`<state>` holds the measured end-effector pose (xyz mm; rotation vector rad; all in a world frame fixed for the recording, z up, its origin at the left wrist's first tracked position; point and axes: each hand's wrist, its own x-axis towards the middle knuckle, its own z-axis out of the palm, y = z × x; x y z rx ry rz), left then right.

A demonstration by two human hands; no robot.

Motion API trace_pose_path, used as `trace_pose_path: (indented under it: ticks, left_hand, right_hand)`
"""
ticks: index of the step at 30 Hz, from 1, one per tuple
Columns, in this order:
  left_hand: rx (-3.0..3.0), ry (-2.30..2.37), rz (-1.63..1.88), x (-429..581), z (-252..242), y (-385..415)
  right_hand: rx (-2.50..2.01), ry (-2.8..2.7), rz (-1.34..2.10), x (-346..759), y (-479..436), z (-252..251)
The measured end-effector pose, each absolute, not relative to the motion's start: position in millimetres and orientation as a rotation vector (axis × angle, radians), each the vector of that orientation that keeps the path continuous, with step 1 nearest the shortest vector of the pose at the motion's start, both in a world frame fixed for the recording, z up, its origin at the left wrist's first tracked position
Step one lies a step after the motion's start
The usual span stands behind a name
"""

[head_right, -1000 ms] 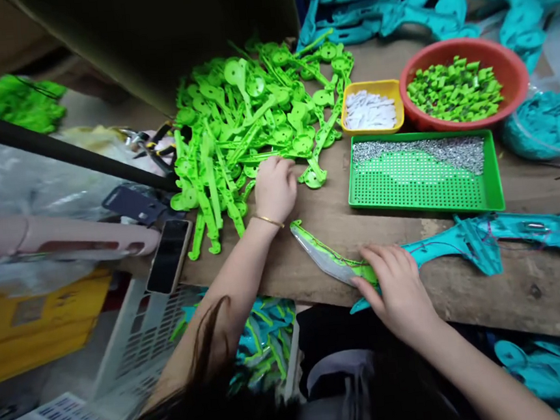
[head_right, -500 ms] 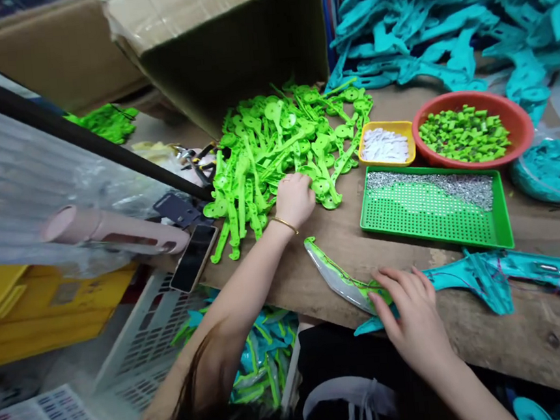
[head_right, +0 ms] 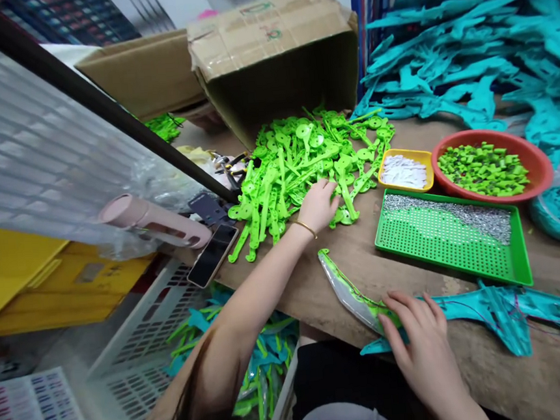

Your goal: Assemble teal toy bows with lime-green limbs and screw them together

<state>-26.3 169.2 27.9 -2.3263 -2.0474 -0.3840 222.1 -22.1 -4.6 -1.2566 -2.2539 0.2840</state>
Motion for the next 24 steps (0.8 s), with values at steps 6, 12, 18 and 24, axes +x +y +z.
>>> trace_pose_path:
  ticks: [6, 12, 18, 24]
  left_hand:
    - [-2.158, -2.144, -0.511, -48.8, 32.4, 165.5]
    - [-1.967, -2.292, -0.522, -65.4, 45.3, 200.4]
    - [-2.086, -2.349, -0.475, -55.9, 47.5, 237.9]
    - [-2.262, -2.523, -0.500, -93.6, 59.0, 239.2]
  right_hand:
    - [-1.262, -2.273, 0.289, 223.9, -22.8, -3.6]
    - [-1.263, -2.263, 0.273, 223.9, -22.8, -2.6]
    - [-1.260, -2.278, 0.272, 220.5, -22.1, 2.1]
    - [-1.304, -2.265, 0.268, 239.0, -22.8, -7.2]
